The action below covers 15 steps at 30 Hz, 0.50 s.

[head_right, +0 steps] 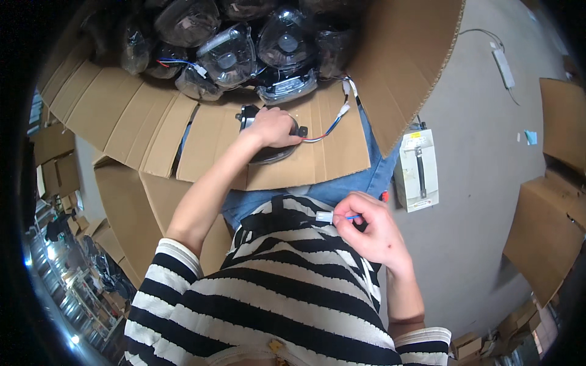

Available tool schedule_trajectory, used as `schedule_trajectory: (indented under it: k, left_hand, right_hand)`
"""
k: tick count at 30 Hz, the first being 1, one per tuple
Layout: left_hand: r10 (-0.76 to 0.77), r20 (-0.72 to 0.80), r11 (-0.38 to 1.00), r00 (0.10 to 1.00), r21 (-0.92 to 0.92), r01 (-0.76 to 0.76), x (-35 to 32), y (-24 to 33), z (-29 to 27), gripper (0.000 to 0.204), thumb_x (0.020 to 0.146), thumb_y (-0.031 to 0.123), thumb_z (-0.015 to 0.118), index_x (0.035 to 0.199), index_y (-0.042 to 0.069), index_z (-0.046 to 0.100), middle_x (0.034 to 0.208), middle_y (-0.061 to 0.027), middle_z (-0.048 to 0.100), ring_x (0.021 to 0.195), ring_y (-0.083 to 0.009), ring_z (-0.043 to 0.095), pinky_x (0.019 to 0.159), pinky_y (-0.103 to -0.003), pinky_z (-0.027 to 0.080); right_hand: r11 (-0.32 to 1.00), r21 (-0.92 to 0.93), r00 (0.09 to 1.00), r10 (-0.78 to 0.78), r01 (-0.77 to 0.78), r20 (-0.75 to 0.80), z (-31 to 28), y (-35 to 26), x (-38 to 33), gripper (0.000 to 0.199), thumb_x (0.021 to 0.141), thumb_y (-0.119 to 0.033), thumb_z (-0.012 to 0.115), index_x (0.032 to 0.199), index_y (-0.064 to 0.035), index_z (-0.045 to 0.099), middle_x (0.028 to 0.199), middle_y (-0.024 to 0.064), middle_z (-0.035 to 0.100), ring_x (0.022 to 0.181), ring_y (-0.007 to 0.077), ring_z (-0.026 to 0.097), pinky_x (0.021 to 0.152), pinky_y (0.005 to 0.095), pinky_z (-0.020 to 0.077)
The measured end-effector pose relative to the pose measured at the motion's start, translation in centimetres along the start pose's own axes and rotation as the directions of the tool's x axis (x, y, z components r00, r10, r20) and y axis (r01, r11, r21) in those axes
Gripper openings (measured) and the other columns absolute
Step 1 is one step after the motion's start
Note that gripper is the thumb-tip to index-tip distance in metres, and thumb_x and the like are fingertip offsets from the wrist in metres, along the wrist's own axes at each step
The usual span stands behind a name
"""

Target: The person repeatedly picks up small black electronic components from a cardboard box, connects a white plastic connector to the wires on each unit, and places the assembled item back into the box. The task involves handling multiple identical units in a repetitive sequence.

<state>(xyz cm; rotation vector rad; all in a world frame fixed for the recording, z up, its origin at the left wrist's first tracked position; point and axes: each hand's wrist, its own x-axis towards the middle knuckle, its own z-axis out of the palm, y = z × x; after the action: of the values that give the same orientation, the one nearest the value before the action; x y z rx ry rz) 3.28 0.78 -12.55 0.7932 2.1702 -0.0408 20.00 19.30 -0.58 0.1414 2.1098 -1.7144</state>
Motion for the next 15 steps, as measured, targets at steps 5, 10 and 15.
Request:
schedule_trajectory:
  k: [5, 10, 15]
  left_hand:
    - [0.209, 0.052, 0.978, 0.977, 0.012, -0.210, -1.6, -1.8, -1.6, 0.024, 0.069, 0.026, 0.056, 0.078, 0.005, 0.063, 0.093, -0.0130, 0.055, 0.094, -0.0277, 0.049, 0.076, -0.036, 0.042]
    - [0.102, -0.011, 0.878, 0.995, -0.469, -0.096, -4.4, -3.3, -2.5, 0.035, 0.085, 0.031, 0.045, 0.068, 0.001, 0.054, 0.082, -0.0113, 0.059, 0.077, -0.0216, 0.055, 0.068, -0.031, 0.043]
    - [-0.215, -0.386, -0.218, 0.897, -0.877, -0.429, -5.2, -1.0, -2.3, 0.051, 0.092, 0.035, 0.025, 0.083, -0.006, 0.053, 0.091, -0.0193, 0.058, 0.084, -0.0261, 0.059, 0.078, -0.033, 0.049]
  right_hand:
    - [0.999, 0.030, 0.999, -0.014, 0.015, -0.038, -0.2, 0.2, -0.5, 0.005, 0.072, -0.005, 0.056, 0.072, -0.0007, 0.053, 0.066, 0.0034, 0.050, 0.060, 0.0109, 0.045, 0.053, 0.0221, 0.0345]
    - [1.000, 0.017, 0.999, -0.001, 0.001, -0.036, -0.2, 0.2, -0.5, 0.006, 0.072, -0.006, 0.056, 0.073, -0.0003, 0.054, 0.066, 0.0033, 0.049, 0.060, 0.0107, 0.044, 0.053, 0.0224, 0.0346]
    - [1.000, 0.016, 0.999, 0.003, -0.003, -0.035, 0.0, -0.4, -0.4, 0.006, 0.072, -0.006, 0.056, 0.072, -0.0001, 0.053, 0.066, 0.0034, 0.049, 0.060, 0.0109, 0.044, 0.052, 0.0228, 0.0341]
